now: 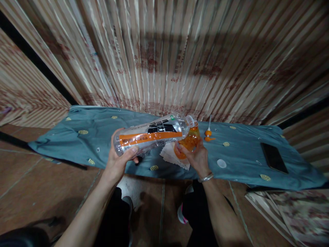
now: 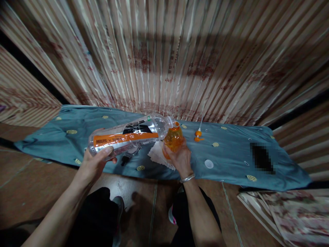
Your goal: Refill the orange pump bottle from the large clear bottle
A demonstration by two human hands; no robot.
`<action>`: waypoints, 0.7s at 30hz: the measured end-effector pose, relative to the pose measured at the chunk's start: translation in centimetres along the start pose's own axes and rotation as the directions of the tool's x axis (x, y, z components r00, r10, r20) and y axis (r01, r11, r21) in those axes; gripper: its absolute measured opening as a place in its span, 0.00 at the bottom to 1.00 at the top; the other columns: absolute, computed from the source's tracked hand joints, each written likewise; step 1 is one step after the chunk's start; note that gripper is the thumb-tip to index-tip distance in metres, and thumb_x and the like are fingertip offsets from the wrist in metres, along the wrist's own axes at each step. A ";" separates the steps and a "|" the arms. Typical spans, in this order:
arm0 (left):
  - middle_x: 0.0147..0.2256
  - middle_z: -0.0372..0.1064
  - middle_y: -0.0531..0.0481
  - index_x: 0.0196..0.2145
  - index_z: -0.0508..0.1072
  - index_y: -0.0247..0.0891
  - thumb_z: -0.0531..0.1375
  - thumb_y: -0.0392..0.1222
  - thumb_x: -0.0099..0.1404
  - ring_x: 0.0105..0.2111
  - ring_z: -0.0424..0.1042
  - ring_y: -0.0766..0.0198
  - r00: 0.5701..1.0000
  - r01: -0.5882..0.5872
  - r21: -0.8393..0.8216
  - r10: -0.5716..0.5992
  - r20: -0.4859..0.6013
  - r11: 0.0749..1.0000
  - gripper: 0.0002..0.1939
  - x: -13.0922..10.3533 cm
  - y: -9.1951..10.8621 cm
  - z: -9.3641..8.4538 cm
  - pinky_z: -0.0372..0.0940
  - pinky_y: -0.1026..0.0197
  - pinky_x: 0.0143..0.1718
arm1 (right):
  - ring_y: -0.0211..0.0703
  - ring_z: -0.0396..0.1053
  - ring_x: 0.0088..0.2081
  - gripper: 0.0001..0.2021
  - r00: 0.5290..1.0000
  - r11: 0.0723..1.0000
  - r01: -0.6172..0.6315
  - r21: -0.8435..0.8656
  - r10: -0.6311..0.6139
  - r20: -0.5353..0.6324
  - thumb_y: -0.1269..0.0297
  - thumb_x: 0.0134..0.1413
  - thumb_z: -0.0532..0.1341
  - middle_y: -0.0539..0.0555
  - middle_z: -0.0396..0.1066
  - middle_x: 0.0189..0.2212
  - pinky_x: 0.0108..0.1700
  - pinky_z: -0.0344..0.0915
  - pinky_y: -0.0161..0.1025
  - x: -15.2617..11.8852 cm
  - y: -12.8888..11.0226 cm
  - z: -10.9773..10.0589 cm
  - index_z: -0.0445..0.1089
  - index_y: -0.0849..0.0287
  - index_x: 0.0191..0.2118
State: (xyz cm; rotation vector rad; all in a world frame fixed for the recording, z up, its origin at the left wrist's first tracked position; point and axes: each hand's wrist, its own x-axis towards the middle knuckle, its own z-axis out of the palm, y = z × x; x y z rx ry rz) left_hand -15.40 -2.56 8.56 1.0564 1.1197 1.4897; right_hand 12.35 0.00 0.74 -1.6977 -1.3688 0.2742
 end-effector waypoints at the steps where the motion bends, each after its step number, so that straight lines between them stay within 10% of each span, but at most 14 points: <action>1: 0.43 0.74 0.50 0.58 0.62 0.45 0.78 0.50 0.48 0.24 0.73 0.67 1.000 0.002 -0.001 -0.002 -0.004 1.000 0.45 0.0 0.0 0.1 0.69 0.65 0.17 | 0.66 0.82 0.41 0.39 1.000 1.000 0.000 0.002 0.000 0.002 0.31 0.49 0.66 0.70 0.82 0.42 0.41 0.77 0.53 0.0 0.0 0.0 0.69 0.63 0.53; 21: 0.45 0.75 0.49 0.60 0.63 0.45 0.78 0.49 0.47 0.26 0.73 0.66 1.000 0.010 0.000 -0.010 -0.021 1.000 0.47 -0.1 0.2 0.1 0.69 0.65 0.17 | 0.66 0.82 0.41 0.35 1.000 0.999 -0.029 -0.024 0.029 -0.001 0.37 0.48 0.69 0.68 0.83 0.41 0.42 0.77 0.54 0.0 -0.3 -0.1 0.69 0.61 0.52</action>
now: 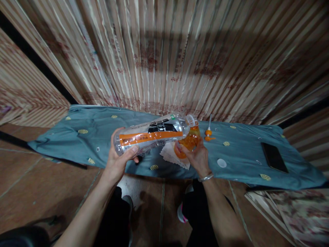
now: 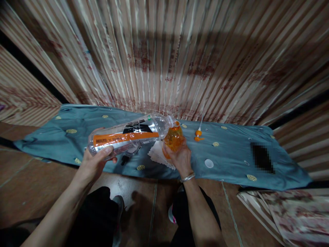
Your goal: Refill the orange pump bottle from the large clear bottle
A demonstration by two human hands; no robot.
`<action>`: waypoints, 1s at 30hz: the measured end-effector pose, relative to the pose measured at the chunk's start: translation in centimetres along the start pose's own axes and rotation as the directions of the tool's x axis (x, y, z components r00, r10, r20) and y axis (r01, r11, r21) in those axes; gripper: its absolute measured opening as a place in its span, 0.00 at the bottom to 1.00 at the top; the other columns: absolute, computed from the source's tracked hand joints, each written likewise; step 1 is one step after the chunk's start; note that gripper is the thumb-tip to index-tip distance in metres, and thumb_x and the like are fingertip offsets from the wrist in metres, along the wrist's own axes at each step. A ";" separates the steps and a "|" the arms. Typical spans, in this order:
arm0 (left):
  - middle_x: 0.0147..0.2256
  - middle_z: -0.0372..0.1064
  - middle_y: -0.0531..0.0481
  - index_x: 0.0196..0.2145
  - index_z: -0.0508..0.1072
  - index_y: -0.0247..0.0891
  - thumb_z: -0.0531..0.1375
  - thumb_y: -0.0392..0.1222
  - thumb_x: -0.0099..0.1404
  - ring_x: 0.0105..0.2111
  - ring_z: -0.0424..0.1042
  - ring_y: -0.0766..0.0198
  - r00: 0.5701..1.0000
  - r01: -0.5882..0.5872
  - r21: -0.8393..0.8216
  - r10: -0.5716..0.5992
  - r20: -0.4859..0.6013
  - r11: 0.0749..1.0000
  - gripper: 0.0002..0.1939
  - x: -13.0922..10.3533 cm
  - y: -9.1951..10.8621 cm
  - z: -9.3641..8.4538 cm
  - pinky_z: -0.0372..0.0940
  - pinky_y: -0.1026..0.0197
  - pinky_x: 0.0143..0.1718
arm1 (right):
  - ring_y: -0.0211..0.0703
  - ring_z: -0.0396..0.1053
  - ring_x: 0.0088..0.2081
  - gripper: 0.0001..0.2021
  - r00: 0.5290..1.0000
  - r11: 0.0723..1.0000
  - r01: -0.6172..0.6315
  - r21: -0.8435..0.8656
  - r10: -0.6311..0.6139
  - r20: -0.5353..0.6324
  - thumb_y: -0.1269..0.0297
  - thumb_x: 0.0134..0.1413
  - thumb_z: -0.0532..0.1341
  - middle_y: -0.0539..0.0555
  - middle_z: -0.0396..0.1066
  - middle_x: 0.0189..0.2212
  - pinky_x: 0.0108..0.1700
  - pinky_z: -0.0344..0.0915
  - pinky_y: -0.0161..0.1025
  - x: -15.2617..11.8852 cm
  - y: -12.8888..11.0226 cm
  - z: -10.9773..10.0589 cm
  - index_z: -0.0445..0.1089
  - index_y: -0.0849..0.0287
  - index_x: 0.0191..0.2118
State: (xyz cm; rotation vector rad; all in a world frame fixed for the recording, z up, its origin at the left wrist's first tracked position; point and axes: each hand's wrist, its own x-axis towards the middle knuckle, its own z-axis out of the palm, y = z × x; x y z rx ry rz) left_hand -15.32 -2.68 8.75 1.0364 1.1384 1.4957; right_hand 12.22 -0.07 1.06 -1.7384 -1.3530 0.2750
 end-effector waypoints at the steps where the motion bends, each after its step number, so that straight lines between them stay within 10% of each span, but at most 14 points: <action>1: 0.45 0.75 0.48 0.61 0.63 0.45 0.78 0.49 0.48 0.27 0.73 0.65 1.000 0.000 0.003 0.000 0.002 1.000 0.47 0.0 0.0 0.0 0.69 0.64 0.18 | 0.66 0.82 0.41 0.35 1.000 1.000 -0.002 -0.001 0.002 0.006 0.37 0.48 0.69 0.68 0.83 0.41 0.42 0.77 0.54 0.0 0.0 0.0 0.68 0.61 0.52; 30: 0.46 0.74 0.49 0.59 0.61 0.44 0.77 0.49 0.49 0.25 0.72 0.67 1.000 -0.004 -0.006 0.004 0.006 1.000 0.45 0.1 -0.2 0.0 0.69 0.65 0.17 | 0.64 0.82 0.38 0.37 1.000 0.999 0.023 0.027 -0.022 -0.012 0.33 0.47 0.68 0.67 0.82 0.38 0.38 0.76 0.51 0.1 0.5 0.2 0.69 0.61 0.51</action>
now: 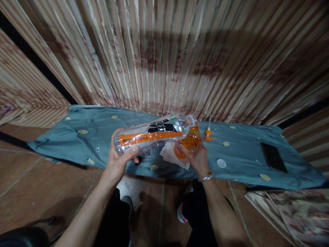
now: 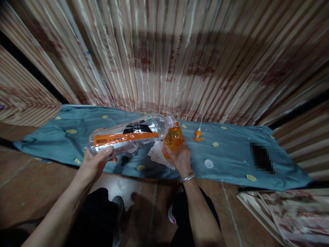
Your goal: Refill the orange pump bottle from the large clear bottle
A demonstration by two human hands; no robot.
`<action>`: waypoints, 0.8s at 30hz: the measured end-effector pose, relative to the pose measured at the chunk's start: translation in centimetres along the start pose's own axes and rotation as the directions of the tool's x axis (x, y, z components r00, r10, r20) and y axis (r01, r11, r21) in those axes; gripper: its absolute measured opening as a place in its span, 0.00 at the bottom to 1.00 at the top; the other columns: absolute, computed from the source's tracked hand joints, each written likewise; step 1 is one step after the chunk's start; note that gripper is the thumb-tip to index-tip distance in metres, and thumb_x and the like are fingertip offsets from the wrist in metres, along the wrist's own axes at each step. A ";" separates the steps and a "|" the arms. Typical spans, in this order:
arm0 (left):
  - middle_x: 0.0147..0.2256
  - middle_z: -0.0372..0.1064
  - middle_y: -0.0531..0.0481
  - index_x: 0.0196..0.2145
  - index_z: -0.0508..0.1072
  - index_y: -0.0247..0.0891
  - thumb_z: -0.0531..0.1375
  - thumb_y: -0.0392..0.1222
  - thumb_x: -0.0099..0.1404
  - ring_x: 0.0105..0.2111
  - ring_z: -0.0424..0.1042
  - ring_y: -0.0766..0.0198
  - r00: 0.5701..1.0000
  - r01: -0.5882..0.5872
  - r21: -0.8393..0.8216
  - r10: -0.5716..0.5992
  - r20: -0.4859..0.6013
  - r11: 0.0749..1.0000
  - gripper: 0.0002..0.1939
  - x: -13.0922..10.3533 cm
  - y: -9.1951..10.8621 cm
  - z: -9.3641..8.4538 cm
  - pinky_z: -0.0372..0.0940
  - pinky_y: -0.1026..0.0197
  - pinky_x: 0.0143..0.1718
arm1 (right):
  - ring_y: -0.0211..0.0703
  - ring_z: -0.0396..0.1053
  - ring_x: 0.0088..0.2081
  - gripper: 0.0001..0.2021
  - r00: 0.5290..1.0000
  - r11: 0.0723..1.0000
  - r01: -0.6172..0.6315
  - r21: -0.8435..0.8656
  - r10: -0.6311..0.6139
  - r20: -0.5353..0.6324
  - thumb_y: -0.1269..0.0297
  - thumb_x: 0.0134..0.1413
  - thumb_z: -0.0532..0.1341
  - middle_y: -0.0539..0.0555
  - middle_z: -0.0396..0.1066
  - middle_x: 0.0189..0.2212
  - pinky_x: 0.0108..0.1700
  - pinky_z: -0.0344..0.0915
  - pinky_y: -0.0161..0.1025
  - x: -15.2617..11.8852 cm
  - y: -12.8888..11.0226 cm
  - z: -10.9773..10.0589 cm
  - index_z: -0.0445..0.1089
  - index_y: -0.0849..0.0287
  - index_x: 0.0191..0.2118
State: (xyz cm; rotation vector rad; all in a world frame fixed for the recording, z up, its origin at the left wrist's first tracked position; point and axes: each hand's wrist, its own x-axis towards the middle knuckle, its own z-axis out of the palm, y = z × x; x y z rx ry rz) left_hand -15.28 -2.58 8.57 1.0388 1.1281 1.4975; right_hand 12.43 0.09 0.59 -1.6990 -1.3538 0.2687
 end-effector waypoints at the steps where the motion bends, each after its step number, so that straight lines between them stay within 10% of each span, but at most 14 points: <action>1: 0.46 0.74 0.49 0.59 0.61 0.44 0.77 0.49 0.49 0.26 0.72 0.67 1.000 -0.003 0.002 0.003 -0.001 1.000 0.45 0.0 -0.1 0.0 0.69 0.65 0.17 | 0.64 0.82 0.38 0.37 1.000 1.000 -0.002 0.000 0.002 -0.002 0.32 0.48 0.68 0.67 0.82 0.38 0.38 0.76 0.51 0.0 0.0 0.0 0.69 0.61 0.51; 24: 0.42 0.73 0.51 0.59 0.61 0.43 0.78 0.49 0.48 0.23 0.71 0.68 1.000 0.010 0.011 -0.010 -0.004 1.000 0.46 0.0 0.0 -0.1 0.69 0.64 0.18 | 0.66 0.82 0.40 0.36 0.999 0.999 -0.032 -0.016 0.032 0.022 0.39 0.46 0.70 0.68 0.82 0.39 0.41 0.76 0.53 -0.1 -0.4 -0.1 0.68 0.62 0.52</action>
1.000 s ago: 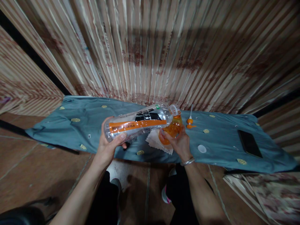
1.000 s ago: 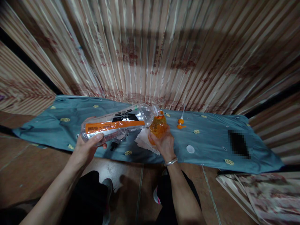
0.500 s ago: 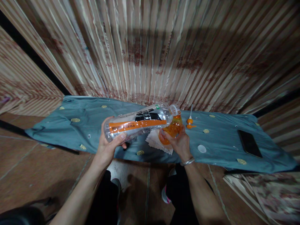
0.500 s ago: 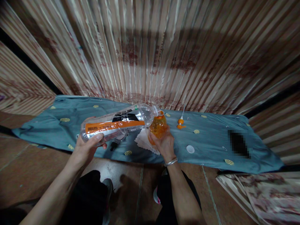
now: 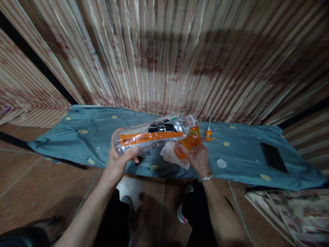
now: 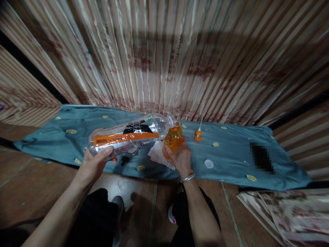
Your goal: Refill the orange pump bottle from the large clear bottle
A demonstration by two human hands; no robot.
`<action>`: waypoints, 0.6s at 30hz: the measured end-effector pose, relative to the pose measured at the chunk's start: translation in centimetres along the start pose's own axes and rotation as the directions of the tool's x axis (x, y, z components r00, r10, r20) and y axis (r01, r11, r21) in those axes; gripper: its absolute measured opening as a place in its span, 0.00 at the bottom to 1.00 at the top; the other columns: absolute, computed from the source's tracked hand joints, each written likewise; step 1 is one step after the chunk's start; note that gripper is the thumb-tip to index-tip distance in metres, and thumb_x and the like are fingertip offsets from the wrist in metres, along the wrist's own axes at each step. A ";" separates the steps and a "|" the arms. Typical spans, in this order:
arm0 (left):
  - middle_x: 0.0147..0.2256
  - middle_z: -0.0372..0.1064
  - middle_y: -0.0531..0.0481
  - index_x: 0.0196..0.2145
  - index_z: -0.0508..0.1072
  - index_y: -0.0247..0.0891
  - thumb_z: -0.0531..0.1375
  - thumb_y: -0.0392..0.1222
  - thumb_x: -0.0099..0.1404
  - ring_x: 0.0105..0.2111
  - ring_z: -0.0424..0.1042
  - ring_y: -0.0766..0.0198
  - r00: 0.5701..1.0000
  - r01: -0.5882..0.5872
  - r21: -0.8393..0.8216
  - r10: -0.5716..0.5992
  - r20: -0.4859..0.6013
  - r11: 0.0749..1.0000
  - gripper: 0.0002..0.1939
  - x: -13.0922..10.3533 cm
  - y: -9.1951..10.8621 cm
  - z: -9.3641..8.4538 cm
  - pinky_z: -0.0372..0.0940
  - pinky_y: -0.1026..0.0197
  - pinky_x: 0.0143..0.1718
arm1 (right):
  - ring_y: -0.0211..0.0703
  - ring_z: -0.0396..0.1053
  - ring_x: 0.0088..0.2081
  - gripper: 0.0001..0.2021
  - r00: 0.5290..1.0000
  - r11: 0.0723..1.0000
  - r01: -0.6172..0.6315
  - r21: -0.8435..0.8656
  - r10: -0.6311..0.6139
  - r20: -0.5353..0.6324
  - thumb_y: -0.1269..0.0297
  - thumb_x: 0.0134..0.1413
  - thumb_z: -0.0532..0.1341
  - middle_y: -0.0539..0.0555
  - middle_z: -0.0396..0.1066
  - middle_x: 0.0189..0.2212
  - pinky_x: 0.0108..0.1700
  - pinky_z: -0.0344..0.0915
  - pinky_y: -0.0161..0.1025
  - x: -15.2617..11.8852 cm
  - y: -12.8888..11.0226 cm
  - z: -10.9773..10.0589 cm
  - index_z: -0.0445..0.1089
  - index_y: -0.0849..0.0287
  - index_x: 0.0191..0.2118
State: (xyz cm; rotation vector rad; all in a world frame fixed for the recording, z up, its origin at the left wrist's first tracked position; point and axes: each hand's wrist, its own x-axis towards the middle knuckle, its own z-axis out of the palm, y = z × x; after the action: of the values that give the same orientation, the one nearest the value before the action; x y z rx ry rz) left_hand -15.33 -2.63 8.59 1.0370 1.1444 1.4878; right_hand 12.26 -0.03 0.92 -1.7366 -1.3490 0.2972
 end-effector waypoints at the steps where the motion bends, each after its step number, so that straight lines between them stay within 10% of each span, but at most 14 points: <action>1: 0.43 0.73 0.51 0.59 0.61 0.43 0.77 0.49 0.48 0.23 0.71 0.68 1.000 -0.001 0.003 0.001 0.004 1.000 0.46 0.0 0.0 0.0 0.69 0.64 0.18 | 0.65 0.82 0.40 0.36 1.000 1.000 0.002 0.006 -0.002 -0.003 0.39 0.46 0.70 0.68 0.82 0.39 0.41 0.76 0.53 0.0 0.0 0.0 0.68 0.62 0.52; 18: 0.44 0.75 0.49 0.60 0.62 0.44 0.78 0.51 0.51 0.24 0.73 0.67 0.998 -0.039 0.000 0.039 0.040 0.999 0.45 0.1 -0.3 -0.3 0.69 0.65 0.18 | 0.65 0.82 0.39 0.35 0.999 0.999 0.041 0.001 -0.040 -0.031 0.35 0.49 0.67 0.66 0.82 0.38 0.40 0.76 0.52 0.0 0.3 0.2 0.69 0.61 0.51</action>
State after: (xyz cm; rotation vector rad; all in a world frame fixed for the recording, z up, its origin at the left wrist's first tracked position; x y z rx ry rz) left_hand -15.60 -2.56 8.28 1.0910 1.1020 1.4907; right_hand 12.32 0.00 0.61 -1.7039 -1.3595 0.2474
